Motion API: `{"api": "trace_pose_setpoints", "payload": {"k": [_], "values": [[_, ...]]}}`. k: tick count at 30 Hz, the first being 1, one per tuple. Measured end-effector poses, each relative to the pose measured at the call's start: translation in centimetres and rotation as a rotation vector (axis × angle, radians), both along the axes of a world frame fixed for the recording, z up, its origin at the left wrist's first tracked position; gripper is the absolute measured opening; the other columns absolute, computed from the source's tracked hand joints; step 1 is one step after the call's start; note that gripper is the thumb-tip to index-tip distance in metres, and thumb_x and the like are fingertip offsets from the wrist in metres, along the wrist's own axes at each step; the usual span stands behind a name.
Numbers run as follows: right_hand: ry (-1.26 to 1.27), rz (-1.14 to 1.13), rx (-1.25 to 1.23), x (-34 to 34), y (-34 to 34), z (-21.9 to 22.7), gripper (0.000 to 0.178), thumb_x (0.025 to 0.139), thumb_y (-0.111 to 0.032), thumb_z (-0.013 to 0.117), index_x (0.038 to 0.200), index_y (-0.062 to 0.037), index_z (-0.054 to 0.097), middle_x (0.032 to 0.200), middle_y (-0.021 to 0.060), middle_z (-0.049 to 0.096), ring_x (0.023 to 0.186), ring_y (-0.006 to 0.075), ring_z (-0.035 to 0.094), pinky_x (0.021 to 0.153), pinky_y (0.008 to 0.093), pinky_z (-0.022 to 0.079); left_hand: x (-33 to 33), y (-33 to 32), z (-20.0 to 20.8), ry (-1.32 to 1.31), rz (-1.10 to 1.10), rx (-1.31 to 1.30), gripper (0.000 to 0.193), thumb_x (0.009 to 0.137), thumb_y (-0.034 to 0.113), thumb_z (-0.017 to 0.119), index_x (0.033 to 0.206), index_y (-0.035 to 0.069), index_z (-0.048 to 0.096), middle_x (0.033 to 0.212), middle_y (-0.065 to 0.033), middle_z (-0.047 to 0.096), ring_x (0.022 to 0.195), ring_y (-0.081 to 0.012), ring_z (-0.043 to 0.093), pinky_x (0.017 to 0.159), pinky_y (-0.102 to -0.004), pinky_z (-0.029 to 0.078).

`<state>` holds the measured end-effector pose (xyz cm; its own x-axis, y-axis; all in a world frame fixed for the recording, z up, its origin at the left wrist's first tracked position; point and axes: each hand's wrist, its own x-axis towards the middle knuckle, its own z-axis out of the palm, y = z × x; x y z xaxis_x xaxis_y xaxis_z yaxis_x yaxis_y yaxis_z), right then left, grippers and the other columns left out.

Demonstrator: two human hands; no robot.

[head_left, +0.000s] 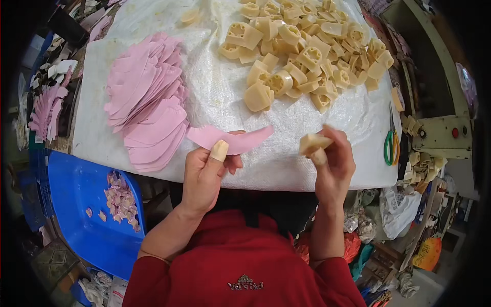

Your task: Assembling small cream-colored shoe components with pink inserts in a manufacturing environment.

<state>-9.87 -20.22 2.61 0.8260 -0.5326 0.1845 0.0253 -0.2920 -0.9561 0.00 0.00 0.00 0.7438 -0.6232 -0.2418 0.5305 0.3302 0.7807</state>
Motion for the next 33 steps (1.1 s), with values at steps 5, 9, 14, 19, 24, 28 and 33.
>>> {"api": "trace_pose_setpoints", "payload": {"k": [5,9,14,19,24,28,33], "values": [[-0.337,0.196,-0.222,1.8,4.0,0.7,0.029,0.088,-0.015,0.063,0.113,-0.0069,0.052,0.106,0.0186,0.057,0.091,0.0244,0.057,0.077,0.0328,0.048,-0.8,-1.0,1.1,-0.123,0.087,0.03,0.042,0.097,0.026,0.05,0.119,-0.009,0.053,0.115,-0.0155,0.059,0.108,-0.0209,0.057,0.095,-0.0334,0.043],[-0.486,0.229,-0.377,3.2,5.1,-0.8,0.041,0.076,0.01,0.061,0.112,-0.0078,0.054,0.105,0.017,0.06,0.088,0.0295,0.059,0.072,0.0359,0.05,-1.4,-1.0,2.9,-0.025,0.02,-0.105,0.039,0.1,0.022,0.043,0.12,-0.009,0.053,0.115,-0.0126,0.06,0.106,-0.0149,0.056,0.093,-0.0287,0.044],[-0.543,0.202,-0.424,3.4,5.7,-1.6,0.043,0.075,0.01,0.06,0.113,-0.0094,0.054,0.105,0.0141,0.062,0.087,0.0289,0.058,0.071,0.0355,0.049,-1.6,-0.4,2.5,-0.113,0.015,-0.056,0.036,0.1,0.02,0.042,0.119,-0.007,0.055,0.109,-0.0098,0.062,0.097,-0.0128,0.059,0.086,-0.0264,0.048],[-0.53,0.212,-0.444,3.4,5.3,-1.5,0.044,0.074,0.011,0.059,0.113,-0.0094,0.055,0.107,0.0132,0.062,0.086,0.0281,0.056,0.071,0.0354,0.048,-1.8,-0.2,2.5,-0.135,0.022,-0.027,0.035,0.1,0.02,0.04,0.117,-0.006,0.056,0.106,-0.0093,0.063,0.096,-0.0117,0.059,0.084,-0.0257,0.049],[-0.523,0.184,-0.454,3.6,5.5,-1.7,0.041,0.07,0.01,0.06,0.107,-0.0081,0.056,0.104,0.0126,0.063,0.084,0.0282,0.054,0.071,0.0355,0.047,-2.0,-0.5,2.5,-0.221,0.032,0.038,0.037,0.101,0.021,0.04,0.118,-0.007,0.056,0.108,-0.0108,0.063,0.097,-0.0134,0.06,0.087,-0.027,0.048],[-0.451,0.128,-0.662,3.8,5.2,-0.6,0.039,0.067,0.008,0.062,0.102,-0.0084,0.058,0.099,0.0103,0.065,0.082,0.0268,0.052,0.071,0.0361,0.044,-2.4,-0.4,2.4,-0.435,0.104,0.14,0.039,0.101,0.022,0.038,0.119,-0.008,0.054,0.11,-0.0147,0.063,0.099,-0.0175,0.061,0.088,-0.0286,0.046],[-0.445,0.112,-0.653,3.9,5.0,-1.0,0.037,0.065,0.001,0.066,0.099,-0.0101,0.059,0.096,0.0067,0.065,0.081,0.0246,0.05,0.073,0.0363,0.038,-1.5,-0.3,3.0,-0.692,0.154,0.244,0.034,0.099,0.017,0.041,0.117,-0.007,0.055,0.107,-0.0169,0.064,0.097,-0.0188,0.062,0.084,-0.0288,0.047]]}}
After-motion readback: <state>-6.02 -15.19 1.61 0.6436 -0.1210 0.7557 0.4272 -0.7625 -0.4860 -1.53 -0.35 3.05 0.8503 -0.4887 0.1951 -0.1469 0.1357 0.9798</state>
